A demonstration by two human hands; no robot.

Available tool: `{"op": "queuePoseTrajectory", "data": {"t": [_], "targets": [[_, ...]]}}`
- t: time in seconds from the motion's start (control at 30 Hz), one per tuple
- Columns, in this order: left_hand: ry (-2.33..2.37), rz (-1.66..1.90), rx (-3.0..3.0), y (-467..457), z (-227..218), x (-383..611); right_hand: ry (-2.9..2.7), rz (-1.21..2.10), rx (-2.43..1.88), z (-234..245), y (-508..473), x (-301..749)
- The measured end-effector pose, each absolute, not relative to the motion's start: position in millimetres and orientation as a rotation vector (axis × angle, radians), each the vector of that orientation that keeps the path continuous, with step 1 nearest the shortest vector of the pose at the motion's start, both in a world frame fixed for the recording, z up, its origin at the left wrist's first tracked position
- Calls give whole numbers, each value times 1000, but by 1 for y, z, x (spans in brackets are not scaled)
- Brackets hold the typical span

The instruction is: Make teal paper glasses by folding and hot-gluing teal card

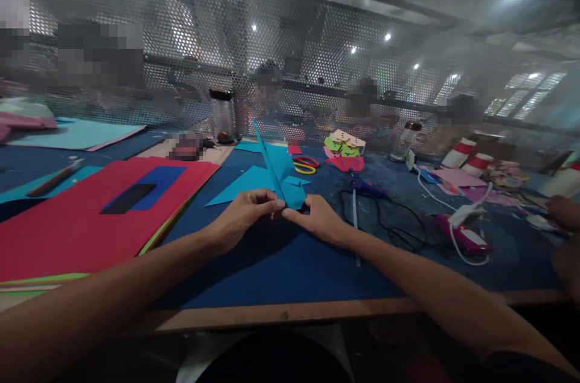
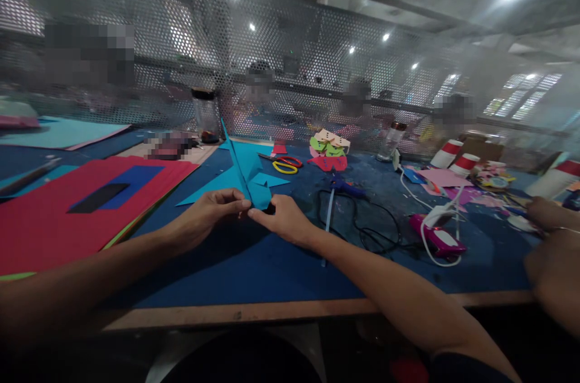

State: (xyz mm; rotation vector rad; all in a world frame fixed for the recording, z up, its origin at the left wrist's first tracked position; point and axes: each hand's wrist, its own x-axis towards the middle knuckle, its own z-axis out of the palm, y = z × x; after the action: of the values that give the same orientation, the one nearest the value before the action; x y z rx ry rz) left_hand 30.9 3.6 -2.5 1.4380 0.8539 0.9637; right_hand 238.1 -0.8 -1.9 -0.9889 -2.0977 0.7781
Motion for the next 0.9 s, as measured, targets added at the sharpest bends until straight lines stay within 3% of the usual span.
{"op": "queuePoseTrajectory", "data": {"t": [0.9], "targets": [[872,1006,1518,4,-1,32,-2121,764,-1078,-2,-2,239]]}}
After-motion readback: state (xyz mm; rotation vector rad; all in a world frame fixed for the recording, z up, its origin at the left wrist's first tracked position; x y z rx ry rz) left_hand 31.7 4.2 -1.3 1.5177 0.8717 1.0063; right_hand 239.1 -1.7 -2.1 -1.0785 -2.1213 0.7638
